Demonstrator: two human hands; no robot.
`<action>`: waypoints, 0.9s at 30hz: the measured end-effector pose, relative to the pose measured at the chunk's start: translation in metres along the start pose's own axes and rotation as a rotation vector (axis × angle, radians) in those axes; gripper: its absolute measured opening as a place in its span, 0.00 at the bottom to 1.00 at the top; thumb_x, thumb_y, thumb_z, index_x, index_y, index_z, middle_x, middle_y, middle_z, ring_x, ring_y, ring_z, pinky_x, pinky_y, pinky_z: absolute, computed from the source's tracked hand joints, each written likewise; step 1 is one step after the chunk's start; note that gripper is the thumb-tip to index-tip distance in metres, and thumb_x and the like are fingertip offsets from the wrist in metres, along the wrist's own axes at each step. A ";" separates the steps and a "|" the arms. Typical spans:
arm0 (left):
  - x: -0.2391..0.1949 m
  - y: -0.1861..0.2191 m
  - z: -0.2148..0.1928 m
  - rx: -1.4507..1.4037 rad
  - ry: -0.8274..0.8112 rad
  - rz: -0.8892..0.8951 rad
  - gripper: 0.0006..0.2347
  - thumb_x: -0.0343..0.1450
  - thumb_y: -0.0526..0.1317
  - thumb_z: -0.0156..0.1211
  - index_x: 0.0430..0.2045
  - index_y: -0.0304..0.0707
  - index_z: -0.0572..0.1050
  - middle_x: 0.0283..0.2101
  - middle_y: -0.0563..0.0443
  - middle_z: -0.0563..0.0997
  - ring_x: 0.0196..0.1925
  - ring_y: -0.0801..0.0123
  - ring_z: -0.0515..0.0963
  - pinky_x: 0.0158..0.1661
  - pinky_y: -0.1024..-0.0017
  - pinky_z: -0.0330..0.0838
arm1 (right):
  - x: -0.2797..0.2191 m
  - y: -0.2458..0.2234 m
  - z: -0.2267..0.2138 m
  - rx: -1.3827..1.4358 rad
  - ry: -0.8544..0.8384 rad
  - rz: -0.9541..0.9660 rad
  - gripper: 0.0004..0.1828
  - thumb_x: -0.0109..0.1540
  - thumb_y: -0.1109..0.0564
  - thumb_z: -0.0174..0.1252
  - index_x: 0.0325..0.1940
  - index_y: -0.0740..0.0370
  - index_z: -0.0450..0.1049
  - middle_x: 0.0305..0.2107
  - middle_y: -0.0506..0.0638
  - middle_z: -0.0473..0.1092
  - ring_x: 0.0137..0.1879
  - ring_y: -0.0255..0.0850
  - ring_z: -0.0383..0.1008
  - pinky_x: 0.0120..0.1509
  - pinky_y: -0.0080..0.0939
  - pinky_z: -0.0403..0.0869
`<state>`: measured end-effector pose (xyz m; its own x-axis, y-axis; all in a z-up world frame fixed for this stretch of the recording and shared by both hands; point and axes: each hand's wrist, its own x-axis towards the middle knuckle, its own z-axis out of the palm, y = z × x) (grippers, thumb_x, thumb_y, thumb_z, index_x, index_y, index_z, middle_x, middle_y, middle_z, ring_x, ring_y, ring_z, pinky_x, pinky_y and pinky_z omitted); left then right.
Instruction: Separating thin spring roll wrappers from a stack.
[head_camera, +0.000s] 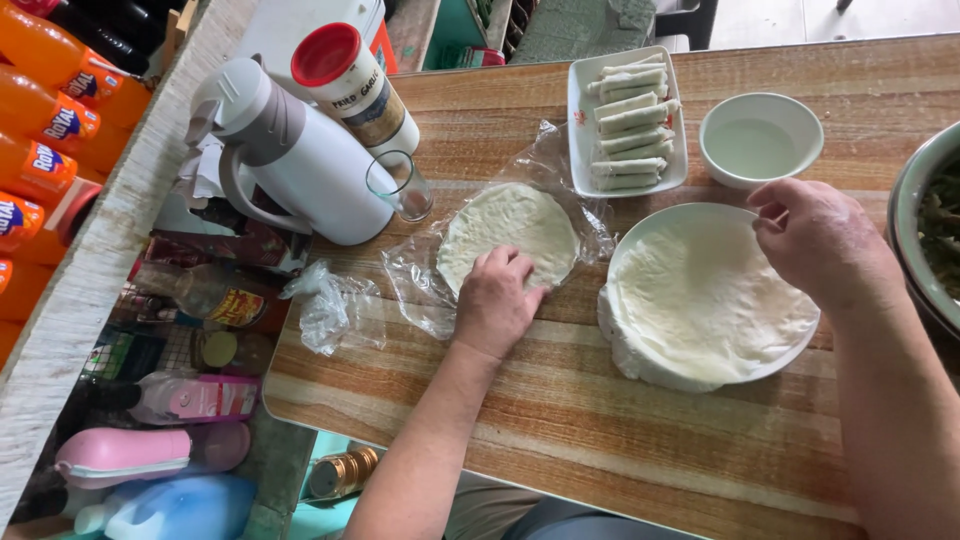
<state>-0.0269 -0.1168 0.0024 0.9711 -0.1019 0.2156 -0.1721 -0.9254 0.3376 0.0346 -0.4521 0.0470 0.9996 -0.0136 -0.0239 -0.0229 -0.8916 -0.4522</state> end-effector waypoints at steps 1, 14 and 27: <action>0.001 0.007 -0.007 0.000 0.001 -0.001 0.16 0.62 0.45 0.73 0.38 0.39 0.80 0.52 0.42 0.78 0.54 0.55 0.77 0.55 0.62 0.75 | -0.002 -0.005 0.000 -0.001 0.000 -0.002 0.16 0.66 0.56 0.60 0.58 0.56 0.79 0.47 0.56 0.78 0.51 0.48 0.79 0.57 0.51 0.77; 0.008 -0.001 -0.005 -0.028 -0.089 -0.071 0.06 0.69 0.41 0.68 0.34 0.41 0.83 0.48 0.48 0.80 0.53 0.59 0.77 0.54 0.62 0.76 | -0.003 -0.030 0.082 0.028 -0.115 -0.534 0.12 0.63 0.55 0.60 0.51 0.53 0.79 0.46 0.49 0.78 0.52 0.40 0.79 0.60 0.41 0.79; 0.009 -0.018 0.014 -0.194 0.036 -0.153 0.08 0.67 0.43 0.69 0.29 0.38 0.83 0.50 0.46 0.79 0.57 0.56 0.74 0.58 0.60 0.71 | -0.008 -0.114 0.098 -0.168 0.014 -0.702 0.15 0.60 0.60 0.58 0.51 0.57 0.72 0.46 0.51 0.70 0.58 0.48 0.70 0.66 0.53 0.67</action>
<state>-0.0123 -0.1062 -0.0146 0.9823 0.0502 0.1802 -0.0556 -0.8414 0.5375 0.0280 -0.3061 0.0111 0.7777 0.5837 0.2334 0.6266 -0.7496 -0.2133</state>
